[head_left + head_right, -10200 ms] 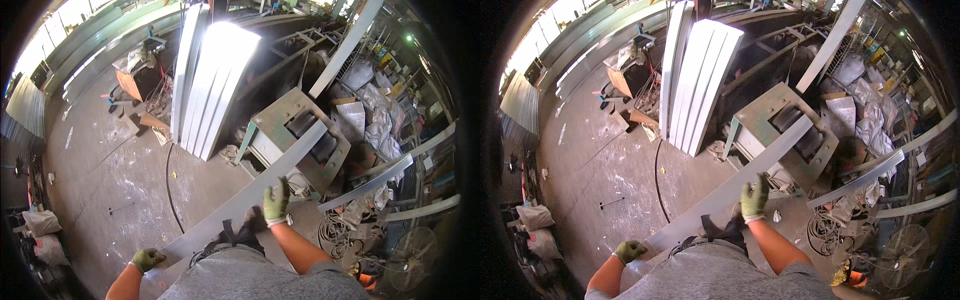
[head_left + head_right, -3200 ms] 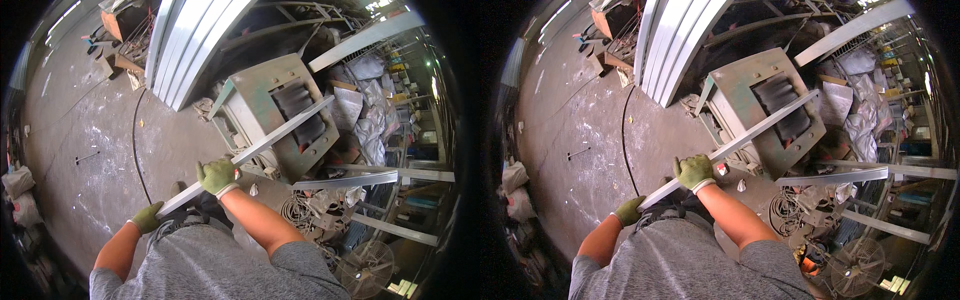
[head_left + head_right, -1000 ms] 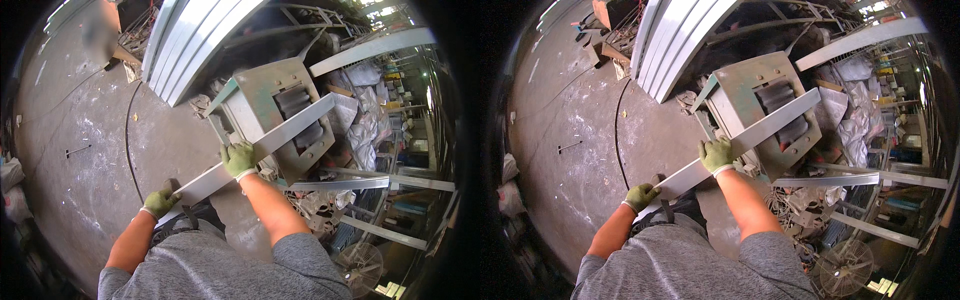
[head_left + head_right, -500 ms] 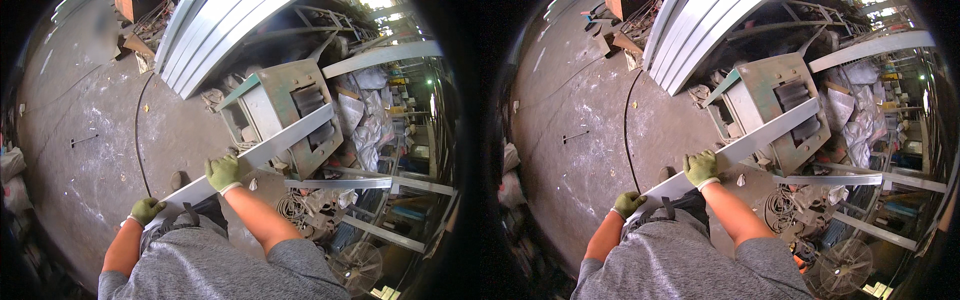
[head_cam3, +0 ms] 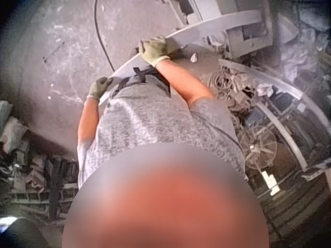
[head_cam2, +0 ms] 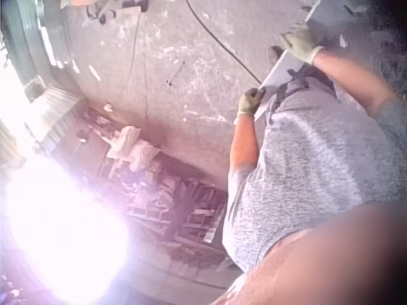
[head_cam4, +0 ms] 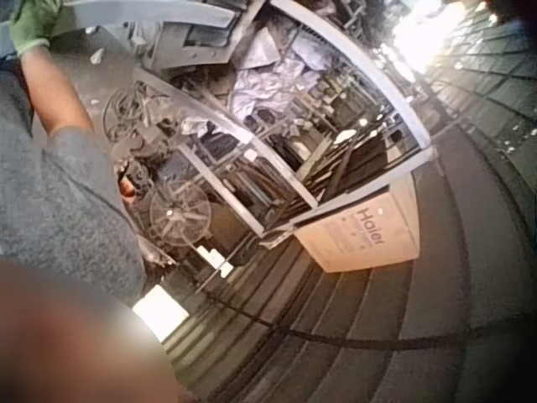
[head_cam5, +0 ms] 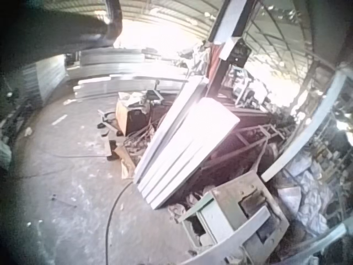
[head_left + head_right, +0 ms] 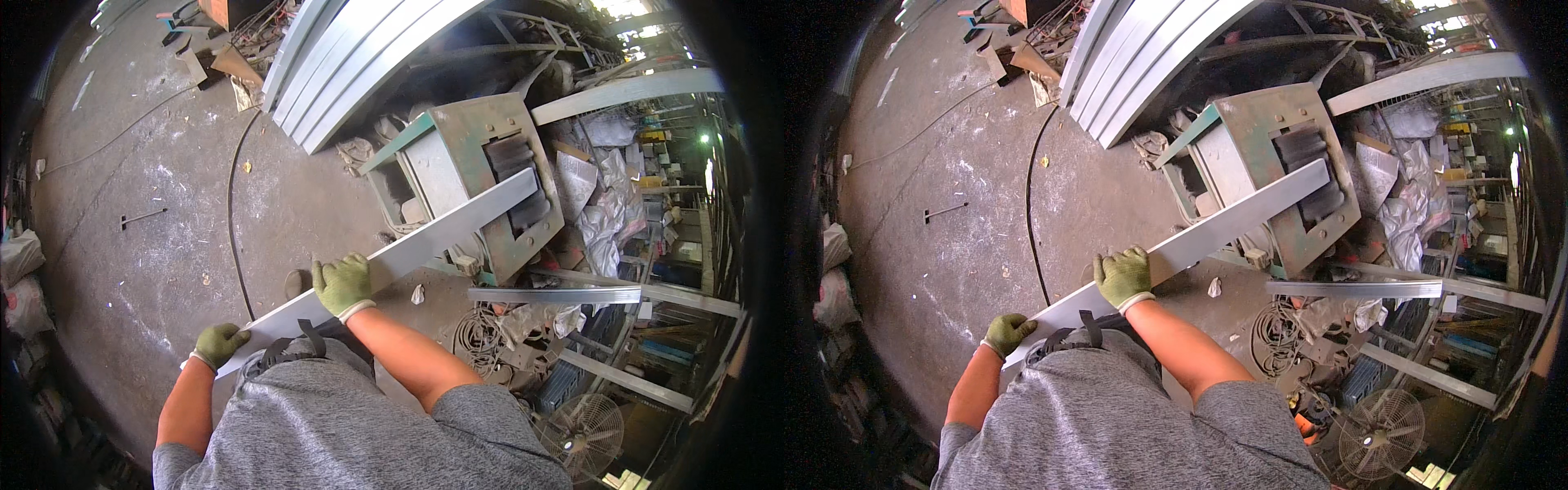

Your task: The person feeds long metal sheets into a manual bending machine, pulls them through the rollers, and stacks the bent pieces on the floor. The process is repeated multiple times with different sheets.

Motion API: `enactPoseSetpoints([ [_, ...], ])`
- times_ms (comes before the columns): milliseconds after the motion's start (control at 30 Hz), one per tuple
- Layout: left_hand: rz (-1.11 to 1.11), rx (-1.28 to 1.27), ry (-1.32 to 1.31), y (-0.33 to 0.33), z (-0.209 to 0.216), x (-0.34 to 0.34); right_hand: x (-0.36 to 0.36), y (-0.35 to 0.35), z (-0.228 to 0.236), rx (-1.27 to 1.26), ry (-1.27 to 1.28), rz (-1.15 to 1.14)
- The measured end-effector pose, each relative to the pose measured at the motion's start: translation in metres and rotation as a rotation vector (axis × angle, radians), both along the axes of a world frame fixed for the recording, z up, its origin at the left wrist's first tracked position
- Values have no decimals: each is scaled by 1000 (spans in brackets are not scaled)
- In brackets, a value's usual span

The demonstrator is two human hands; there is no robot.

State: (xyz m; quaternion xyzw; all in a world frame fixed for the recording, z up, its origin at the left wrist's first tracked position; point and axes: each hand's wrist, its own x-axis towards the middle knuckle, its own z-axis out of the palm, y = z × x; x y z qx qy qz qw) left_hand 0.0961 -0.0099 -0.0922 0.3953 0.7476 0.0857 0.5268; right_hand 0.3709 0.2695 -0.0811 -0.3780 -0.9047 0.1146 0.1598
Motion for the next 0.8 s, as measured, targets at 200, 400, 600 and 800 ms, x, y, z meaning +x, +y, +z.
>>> enactPoseSetpoints([
  [200,30,-30,85,-41,43,-42,-29,-35,18,-290,78,78],
  [400,-27,164,264,-37,76,-62,57,32,56,61,465,-384],
  [600,-137,680,435,38,63,-10,169,127,116,-732,1207,-896],
  [800,-225,1138,533,89,56,21,204,176,157,-1173,1770,-513],
])
